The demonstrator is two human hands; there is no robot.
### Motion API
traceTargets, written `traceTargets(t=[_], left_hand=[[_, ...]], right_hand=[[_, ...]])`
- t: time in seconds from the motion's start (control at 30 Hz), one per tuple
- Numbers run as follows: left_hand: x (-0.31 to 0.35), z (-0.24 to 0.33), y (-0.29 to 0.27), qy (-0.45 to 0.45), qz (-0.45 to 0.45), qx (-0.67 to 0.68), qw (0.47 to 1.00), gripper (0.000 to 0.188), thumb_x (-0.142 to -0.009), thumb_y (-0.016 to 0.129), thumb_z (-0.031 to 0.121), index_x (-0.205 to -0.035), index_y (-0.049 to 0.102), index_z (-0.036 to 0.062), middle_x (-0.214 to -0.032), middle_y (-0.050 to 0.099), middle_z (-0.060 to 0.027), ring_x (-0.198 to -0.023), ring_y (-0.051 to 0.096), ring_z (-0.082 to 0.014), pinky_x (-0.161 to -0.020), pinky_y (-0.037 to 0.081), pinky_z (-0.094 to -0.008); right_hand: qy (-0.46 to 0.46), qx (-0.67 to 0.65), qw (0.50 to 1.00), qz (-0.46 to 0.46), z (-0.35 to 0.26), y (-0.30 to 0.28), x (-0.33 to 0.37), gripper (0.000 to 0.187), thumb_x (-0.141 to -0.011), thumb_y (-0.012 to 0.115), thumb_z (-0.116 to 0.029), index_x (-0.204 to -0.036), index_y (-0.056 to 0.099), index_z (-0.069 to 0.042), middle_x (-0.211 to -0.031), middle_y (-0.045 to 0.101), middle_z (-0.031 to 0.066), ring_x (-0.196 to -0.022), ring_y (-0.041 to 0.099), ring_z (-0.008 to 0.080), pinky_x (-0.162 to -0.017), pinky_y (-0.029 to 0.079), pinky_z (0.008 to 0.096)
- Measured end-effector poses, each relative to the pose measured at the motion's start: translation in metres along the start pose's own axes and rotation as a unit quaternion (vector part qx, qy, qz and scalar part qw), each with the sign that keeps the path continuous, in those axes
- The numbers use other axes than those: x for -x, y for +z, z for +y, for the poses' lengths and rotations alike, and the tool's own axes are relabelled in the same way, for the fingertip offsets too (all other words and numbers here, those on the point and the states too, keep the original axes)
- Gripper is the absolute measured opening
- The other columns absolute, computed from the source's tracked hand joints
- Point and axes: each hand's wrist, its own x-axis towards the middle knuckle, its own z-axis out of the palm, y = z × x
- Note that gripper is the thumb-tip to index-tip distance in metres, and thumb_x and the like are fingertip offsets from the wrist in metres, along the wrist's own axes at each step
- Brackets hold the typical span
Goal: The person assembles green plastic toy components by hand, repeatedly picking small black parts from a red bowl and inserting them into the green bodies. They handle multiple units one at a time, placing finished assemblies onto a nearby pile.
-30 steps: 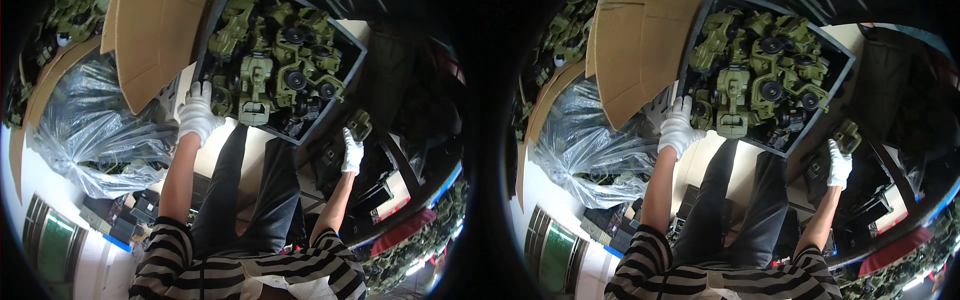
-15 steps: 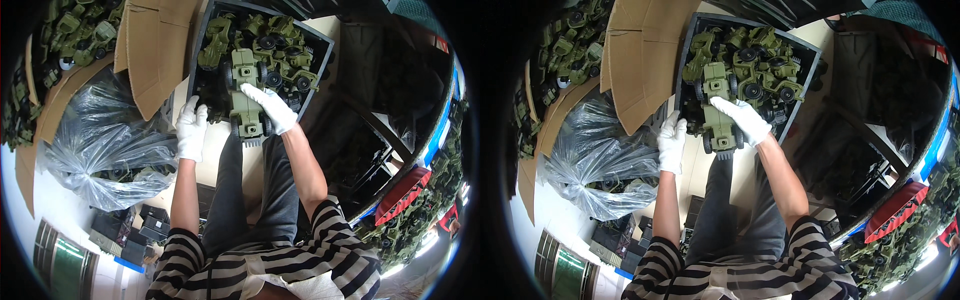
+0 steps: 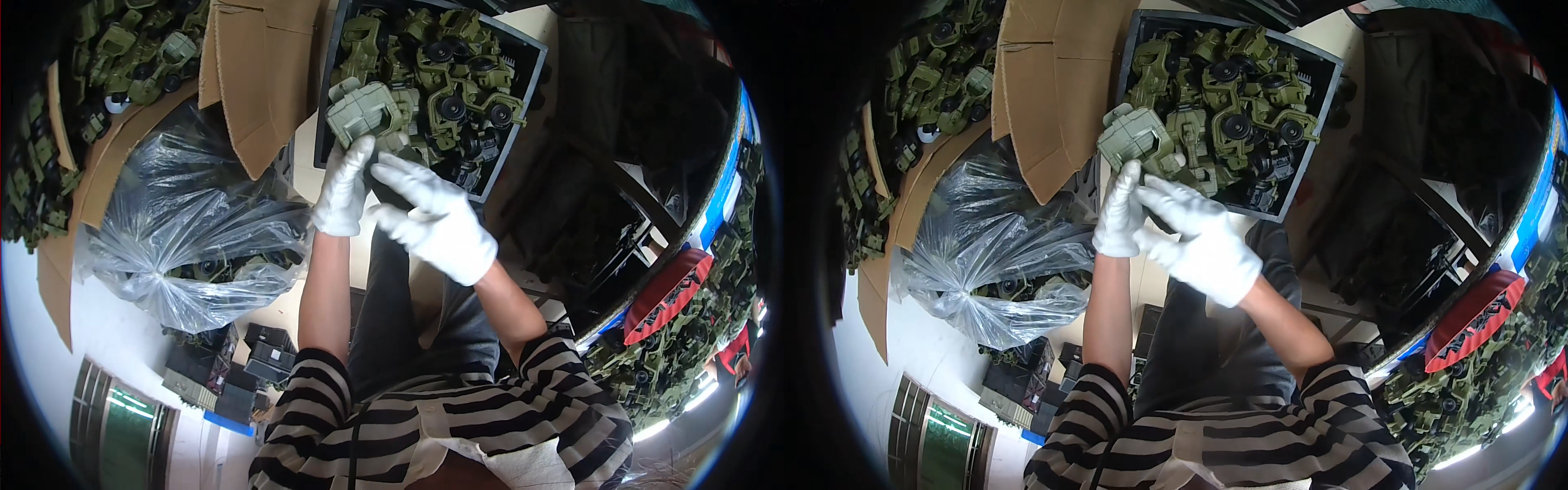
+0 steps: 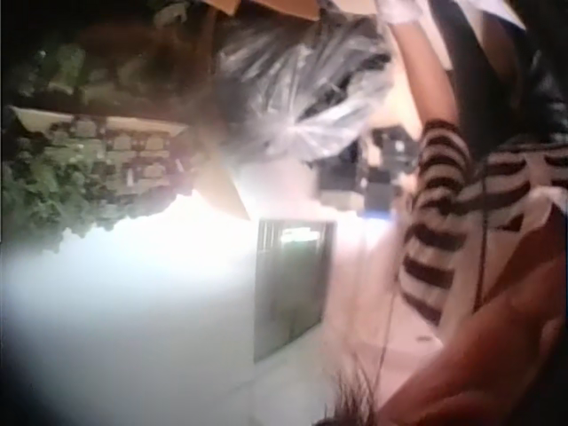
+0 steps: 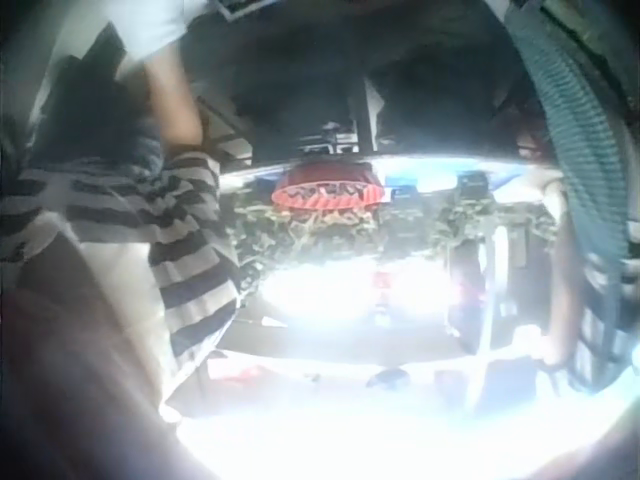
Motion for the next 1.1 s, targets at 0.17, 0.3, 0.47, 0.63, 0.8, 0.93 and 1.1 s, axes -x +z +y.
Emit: traceTargets(t=[0.17, 0.3, 0.47, 0.63, 0.8, 0.93, 1.1], left_hand=[[0.008, 0.008, 0.014, -0.138, 0.029, 0.012, 0.99, 0.072, -0.094, 0.054, 0.055, -0.141, 0.043, 0.0023, -0.13, 0.06, -0.0138, -0.12, 0.059, -0.0269, -0.103, 0.048, -0.0435], [0.008, 0.0, 0.025, -0.097, 0.05, 0.109, 0.988, 0.065, -0.094, 0.053, 0.053, -0.137, 0.047, 0.0045, -0.125, 0.061, -0.0165, -0.115, 0.06, -0.0302, -0.1, 0.048, -0.0462], [0.028, -0.005, 0.061, -0.07, 0.112, 0.144, 0.981, 0.064, -0.093, 0.051, 0.055, -0.132, 0.051, 0.004, -0.126, 0.06, -0.0168, -0.117, 0.058, -0.0305, -0.103, 0.044, -0.0469], [0.024, -0.022, 0.044, -0.01, 0.224, -0.005, 0.975, 0.053, -0.095, 0.055, 0.045, -0.133, 0.051, 0.0091, -0.126, 0.06, -0.0095, -0.113, 0.06, -0.0251, -0.1, 0.047, -0.043], [-0.014, -0.002, -0.015, -0.066, 0.235, -0.143, 0.959, 0.052, -0.095, 0.06, 0.039, -0.138, 0.049, 0.0114, -0.128, 0.058, -0.0017, -0.115, 0.056, -0.0141, -0.097, 0.045, -0.0305], [-0.07, 0.011, -0.054, 0.0, 0.107, -0.271, 0.957, 0.057, -0.095, 0.061, 0.032, -0.144, 0.044, 0.007, -0.134, 0.054, -0.0029, -0.119, 0.051, -0.0149, -0.101, 0.041, -0.0303], [-0.174, 0.039, -0.02, -0.14, 0.115, -0.439, 0.88, 0.075, -0.09, 0.059, 0.06, -0.145, 0.046, 0.0105, -0.141, 0.052, -0.0022, -0.13, 0.043, -0.0155, -0.101, 0.04, -0.0374]], right_hand=[[0.231, -0.193, 0.943, 0.14, 0.034, -0.041, 0.01, 0.03, -0.095, 0.065, -0.014, -0.122, 0.064, -0.001, -0.114, 0.068, 0.0044, -0.101, 0.061, 0.0109, -0.09, 0.048, 0.0245], [0.296, -0.354, 0.875, 0.143, 0.065, -0.053, 0.037, 0.048, -0.098, 0.061, -0.025, -0.139, 0.05, -0.001, -0.114, 0.065, 0.0007, -0.099, 0.06, 0.0076, -0.081, 0.049, 0.0229], [0.308, -0.548, 0.771, 0.103, 0.047, -0.027, 0.057, 0.072, -0.097, 0.063, -0.035, -0.152, 0.027, -0.005, -0.123, 0.06, 0.0018, -0.096, 0.062, 0.0122, -0.077, 0.054, 0.0315], [0.359, -0.449, 0.801, 0.166, 0.046, 0.01, 0.06, 0.067, -0.097, 0.064, -0.025, -0.151, 0.029, -0.005, -0.129, 0.058, 0.0039, -0.099, 0.063, 0.0112, -0.074, 0.052, 0.0274], [0.374, -0.41, 0.828, 0.083, 0.08, 0.04, 0.068, 0.068, -0.094, 0.066, -0.036, -0.146, 0.037, -0.004, -0.129, 0.059, 0.0069, -0.104, 0.06, 0.0121, -0.08, 0.049, 0.0269], [0.391, -0.378, 0.834, 0.09, 0.111, 0.023, 0.075, 0.054, -0.095, 0.066, -0.029, -0.141, 0.047, -0.006, -0.122, 0.063, 0.0045, -0.099, 0.059, 0.0087, -0.077, 0.048, 0.0231], [0.406, -0.291, 0.841, 0.207, 0.156, -0.026, 0.083, 0.046, -0.097, 0.063, -0.026, -0.135, 0.053, -0.003, -0.113, 0.067, 0.0027, -0.092, 0.064, 0.0107, -0.074, 0.05, 0.0256]])
